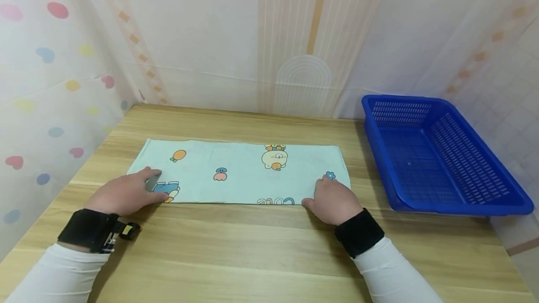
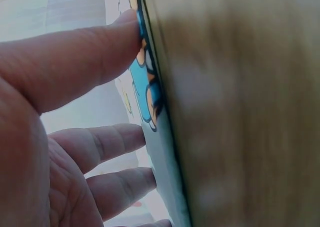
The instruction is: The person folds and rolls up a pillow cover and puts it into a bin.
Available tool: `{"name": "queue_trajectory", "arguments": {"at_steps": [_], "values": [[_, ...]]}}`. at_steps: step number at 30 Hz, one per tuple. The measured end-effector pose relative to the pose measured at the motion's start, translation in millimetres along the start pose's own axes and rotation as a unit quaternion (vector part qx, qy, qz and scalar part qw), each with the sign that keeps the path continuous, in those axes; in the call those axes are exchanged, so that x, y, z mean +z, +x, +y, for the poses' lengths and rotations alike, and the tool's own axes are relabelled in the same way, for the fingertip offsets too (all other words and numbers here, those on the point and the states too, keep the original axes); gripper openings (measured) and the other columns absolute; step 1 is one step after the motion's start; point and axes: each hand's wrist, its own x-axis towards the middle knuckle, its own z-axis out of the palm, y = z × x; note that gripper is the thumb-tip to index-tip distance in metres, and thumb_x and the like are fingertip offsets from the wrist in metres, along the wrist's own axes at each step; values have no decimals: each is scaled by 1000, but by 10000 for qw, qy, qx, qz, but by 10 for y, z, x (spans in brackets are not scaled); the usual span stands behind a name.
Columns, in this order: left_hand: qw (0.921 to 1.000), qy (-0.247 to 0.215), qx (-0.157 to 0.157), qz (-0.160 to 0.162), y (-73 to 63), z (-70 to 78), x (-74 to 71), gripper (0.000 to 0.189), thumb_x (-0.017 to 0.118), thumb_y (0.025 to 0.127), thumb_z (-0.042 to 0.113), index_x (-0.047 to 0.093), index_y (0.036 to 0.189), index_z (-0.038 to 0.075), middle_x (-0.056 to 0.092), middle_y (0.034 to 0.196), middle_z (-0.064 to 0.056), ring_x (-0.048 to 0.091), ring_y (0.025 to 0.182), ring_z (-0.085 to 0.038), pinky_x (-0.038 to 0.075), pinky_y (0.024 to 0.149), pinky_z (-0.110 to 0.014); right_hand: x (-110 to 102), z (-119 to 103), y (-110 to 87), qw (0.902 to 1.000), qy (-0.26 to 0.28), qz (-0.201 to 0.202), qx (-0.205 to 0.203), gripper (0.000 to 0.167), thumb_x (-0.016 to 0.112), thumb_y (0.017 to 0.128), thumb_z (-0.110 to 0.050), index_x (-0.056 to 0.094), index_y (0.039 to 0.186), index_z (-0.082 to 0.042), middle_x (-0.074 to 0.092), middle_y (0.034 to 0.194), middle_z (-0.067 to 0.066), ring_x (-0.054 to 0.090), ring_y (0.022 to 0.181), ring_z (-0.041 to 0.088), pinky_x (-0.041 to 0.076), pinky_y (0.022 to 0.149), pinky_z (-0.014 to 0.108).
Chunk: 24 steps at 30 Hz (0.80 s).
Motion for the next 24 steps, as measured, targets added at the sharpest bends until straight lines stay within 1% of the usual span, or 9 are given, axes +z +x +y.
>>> {"name": "queue_trajectory", "arguments": {"at_steps": [4, 7, 10, 13, 15, 17, 20, 22, 24], "values": [[10000, -12, 33, 13, -7, 11, 8, 92, 71, 91, 63, 48, 154, 0, 38, 160, -35, 45, 140, -58, 47, 103, -68, -13, 21, 42, 10000, -28, -35, 40, 58, 68, 101, -42, 66, 125, 11, 66, 128, 30, 70, 108, 40, 55, 100, 53], [10000, 40, 67, 8, -5, 35, 15, 93, 70, 92, 63, 47, 154, -1, 37, 159, -39, 43, 141, -59, 47, 104, -68, -43, 51, 100, 9998, 19, -63, 165, 54, 66, 101, -42, 68, 122, 8, 66, 129, 30, 70, 105, 38, 55, 99, 53], [9999, 138, 101, -15, 12, 84, 26, 92, 69, 93, 63, 47, 154, -2, 37, 158, -40, 44, 141, -59, 48, 101, -67, -89, 102, 187, 9995, 86, -91, 287, 50, 64, 102, -43, 71, 114, 4, 71, 118, 25, 70, 98, 34, 55, 96, 51], [9996, 246, 147, -32, 36, 152, 43, 91, 67, 94, 62, 46, 154, -2, 38, 157, -41, 44, 140, -60, 50, 99, -67, -139, 166, 292, 9994, 88, -138, 305, 45, 61, 103, -44, 74, 97, -1, 71, 97, 16, 64, 85, 27, 54, 90, 48], [9992, 332, 198, -27, 54, 198, 63, 89, 66, 95, 61, 47, 154, -3, 39, 156, -41, 45, 139, -60, 50, 98, -68, -163, 208, 360, 9995, -10, -142, 285, 46, 58, 104, -44, 74, 87, -4, 70, 90, 12, 64, 83, 26, 54, 90, 48], [9987, 441, 237, -1, 70, 255, 82, 87, 65, 96, 60, 48, 153, -3, 42, 154, -41, 51, 135, -59, 52, 95, -67, -183, 254, 436, 9990, -68, -214, 399, 51, 55, 105, -45, 72, 77, -6, 69, 86, 11, 64, 81, 26, 54, 90, 48], [9981, 554, 279, 26, 104, 356, 109, 83, 65, 97, 58, 50, 151, -3, 50, 148, -39, 60, 124, -55, 55, 91, -63, -205, 323, 546, 9966, -55, -294, 768, 56, 52, 105, -49, 66, 68, -8, 67, 79, 10, 63, 77, 26, 53, 88, 45], [9978, 593, 281, 48, 128, 434, 123, 81, 65, 97, 56, 51, 151, -2, 54, 143, -37, 65, 114, -51, 56, 87, -60, -228, 355, 608, 9944, 6, -320, 1008, 57, 52, 105, -50, 65, 67, -9, 62, 75, 9, 60, 75, 26, 51, 85, 44], [9979, 595, 258, 38, 151, 513, 126, 78, 65, 97, 54, 51, 150, -2, 56, 137, -36, 67, 104, -47, 57, 83, -58, -246, 356, 653, 9926, 15, -273, 1187, 56, 51, 105, -49, 68, 72, -7, 62, 77, 9, 59, 76, 26, 51, 85, 43]]}}
